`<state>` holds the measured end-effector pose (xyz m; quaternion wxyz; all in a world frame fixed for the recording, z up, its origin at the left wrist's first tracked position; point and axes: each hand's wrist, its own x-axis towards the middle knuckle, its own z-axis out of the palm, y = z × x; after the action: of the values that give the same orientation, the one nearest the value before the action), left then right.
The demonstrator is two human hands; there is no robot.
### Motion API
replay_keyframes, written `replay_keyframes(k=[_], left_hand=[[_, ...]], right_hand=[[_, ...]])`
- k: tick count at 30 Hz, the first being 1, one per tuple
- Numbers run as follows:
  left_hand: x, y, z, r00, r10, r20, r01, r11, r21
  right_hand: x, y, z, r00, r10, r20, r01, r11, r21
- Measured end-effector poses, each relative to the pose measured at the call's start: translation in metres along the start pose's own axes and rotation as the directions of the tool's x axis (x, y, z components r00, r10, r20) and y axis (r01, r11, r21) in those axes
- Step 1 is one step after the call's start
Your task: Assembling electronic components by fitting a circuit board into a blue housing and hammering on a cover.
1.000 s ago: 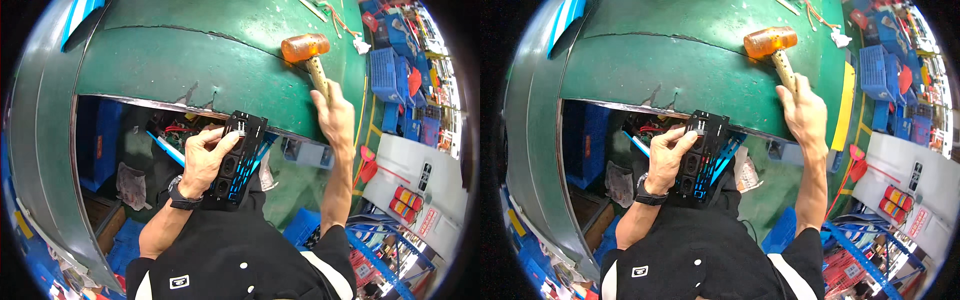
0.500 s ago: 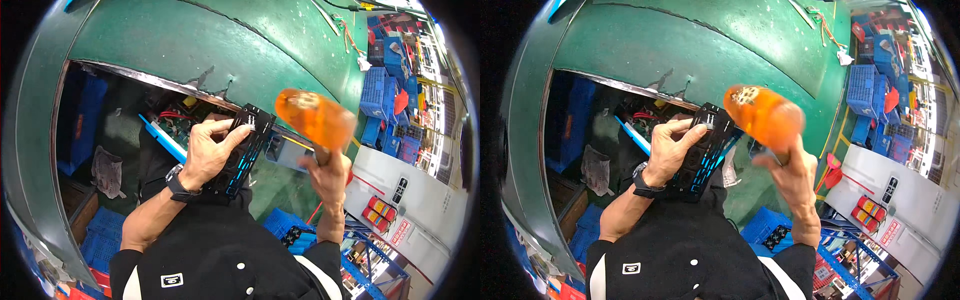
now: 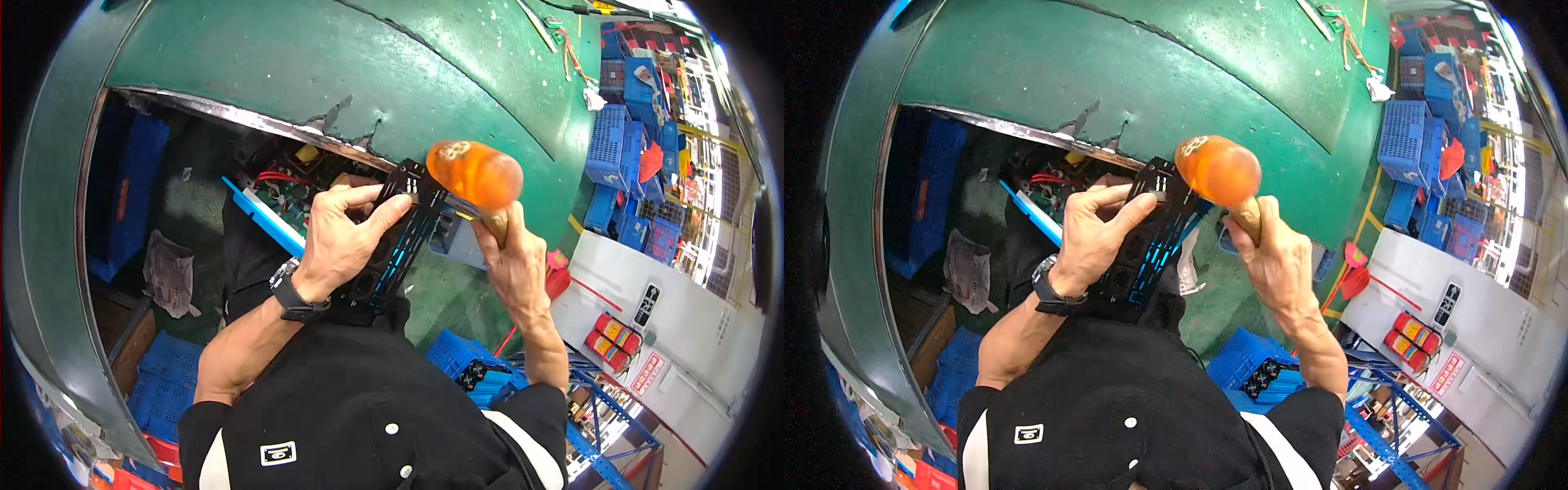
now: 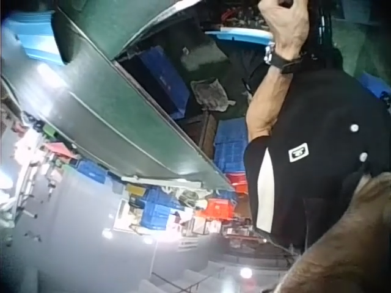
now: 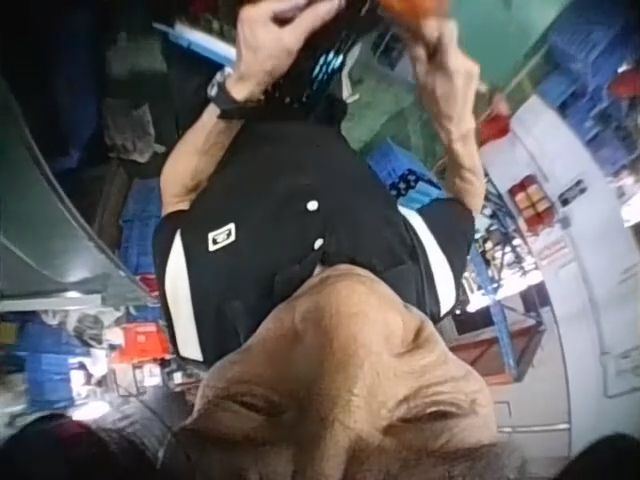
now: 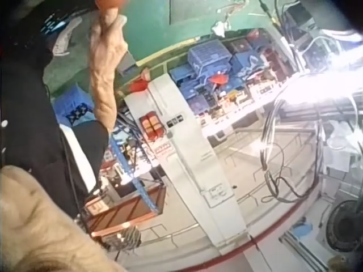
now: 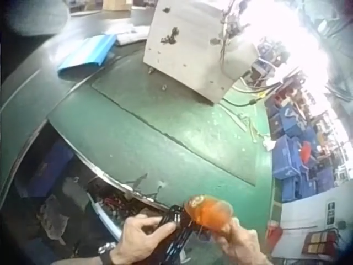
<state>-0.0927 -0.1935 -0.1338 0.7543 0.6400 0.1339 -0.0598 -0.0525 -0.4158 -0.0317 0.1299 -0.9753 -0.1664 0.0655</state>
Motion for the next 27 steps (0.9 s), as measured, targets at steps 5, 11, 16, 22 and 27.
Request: replay_keyframes(k=[5, 11, 16, 22, 27], left_hand=[[-0.002, 0.008, 0.000, 0.998, 0.056, -0.022, -0.056, 0.998, 0.001], [0.001, -0.002, 0.007, 0.999, 0.043, -0.022, -0.045, 0.996, -0.081], [-0.002, 0.010, 0.003, 0.999, 0.035, -0.018, -0.036, 0.996, -0.076], [-0.001, 0.012, -0.003, 0.993, -0.079, 0.089, 0.078, 0.997, 0.016], [0.003, 0.011, -0.004, 0.999, -0.023, 0.035, 0.022, 0.999, 0.030]], right_hand=[[-0.009, 0.003, -0.022, 0.968, -0.065, -0.242, 0.111, 0.977, 0.184], [0.003, 0.002, -0.011, 0.999, 0.037, -0.006, -0.037, 0.996, 0.078], [-0.014, -0.005, -0.008, 0.950, -0.052, -0.308, 0.141, 0.951, 0.274], [0.020, -0.024, -0.027, 0.994, -0.078, -0.081, 0.082, 0.996, 0.039], [0.016, -0.027, -0.004, 0.992, -0.071, 0.100, 0.080, 0.993, -0.092]])
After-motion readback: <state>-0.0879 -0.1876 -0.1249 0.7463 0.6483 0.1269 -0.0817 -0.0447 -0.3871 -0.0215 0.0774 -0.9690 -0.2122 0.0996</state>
